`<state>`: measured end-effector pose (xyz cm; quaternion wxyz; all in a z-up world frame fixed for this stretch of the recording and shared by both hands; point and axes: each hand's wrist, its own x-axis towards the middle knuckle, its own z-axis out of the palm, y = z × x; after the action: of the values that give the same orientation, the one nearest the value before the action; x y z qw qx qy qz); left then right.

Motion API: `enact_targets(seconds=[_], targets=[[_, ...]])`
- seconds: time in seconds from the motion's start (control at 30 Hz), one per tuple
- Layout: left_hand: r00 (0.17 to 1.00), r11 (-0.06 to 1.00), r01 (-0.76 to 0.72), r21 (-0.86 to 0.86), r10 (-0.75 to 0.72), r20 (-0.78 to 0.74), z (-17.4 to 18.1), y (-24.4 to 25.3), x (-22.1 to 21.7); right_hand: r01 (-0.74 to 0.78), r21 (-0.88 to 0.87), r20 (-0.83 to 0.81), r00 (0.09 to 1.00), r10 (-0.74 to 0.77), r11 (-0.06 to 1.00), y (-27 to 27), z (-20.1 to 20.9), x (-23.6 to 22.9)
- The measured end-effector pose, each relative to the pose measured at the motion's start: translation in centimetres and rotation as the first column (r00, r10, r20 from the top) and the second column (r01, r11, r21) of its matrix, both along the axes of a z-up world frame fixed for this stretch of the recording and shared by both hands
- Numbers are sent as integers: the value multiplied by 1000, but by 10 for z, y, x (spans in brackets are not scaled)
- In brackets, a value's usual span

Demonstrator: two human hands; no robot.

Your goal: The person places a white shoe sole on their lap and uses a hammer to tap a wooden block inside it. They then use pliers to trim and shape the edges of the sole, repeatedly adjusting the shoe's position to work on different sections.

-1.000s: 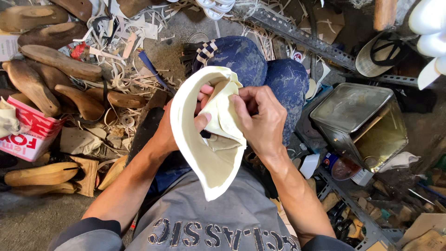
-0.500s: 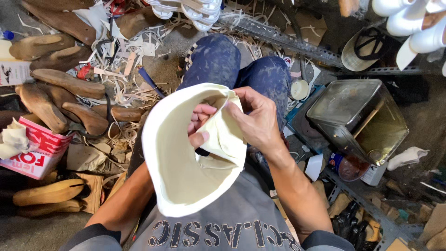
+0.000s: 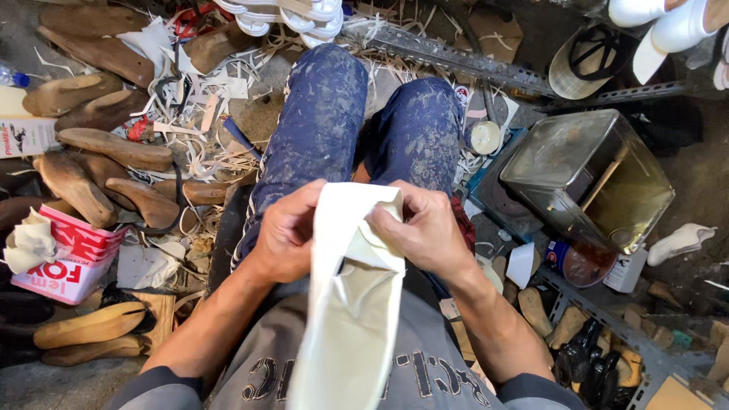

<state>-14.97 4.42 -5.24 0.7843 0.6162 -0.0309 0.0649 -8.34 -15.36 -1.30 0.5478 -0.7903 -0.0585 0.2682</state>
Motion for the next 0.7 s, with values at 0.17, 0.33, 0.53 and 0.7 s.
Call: enact_targets(seconds=[0.17,0.33,0.53,0.7], targets=[[998,997,4,-71,1,62,-9,3,-2,-13,84,-152,988,26,996,11,25,1],[996,990,-77,-115,81,32,-1,-7,0,11,-51,4,1000,-11,999,11,34,-7],[995,962,-88,-257,75,-62,-5,-26,-12,39,-87,-48,998,-43,995,-3,13,-8],[988,983,-92,-161,70,-139,-6,-21,-8,-12,0,-92,996,12,1000,-3,28,-12]])
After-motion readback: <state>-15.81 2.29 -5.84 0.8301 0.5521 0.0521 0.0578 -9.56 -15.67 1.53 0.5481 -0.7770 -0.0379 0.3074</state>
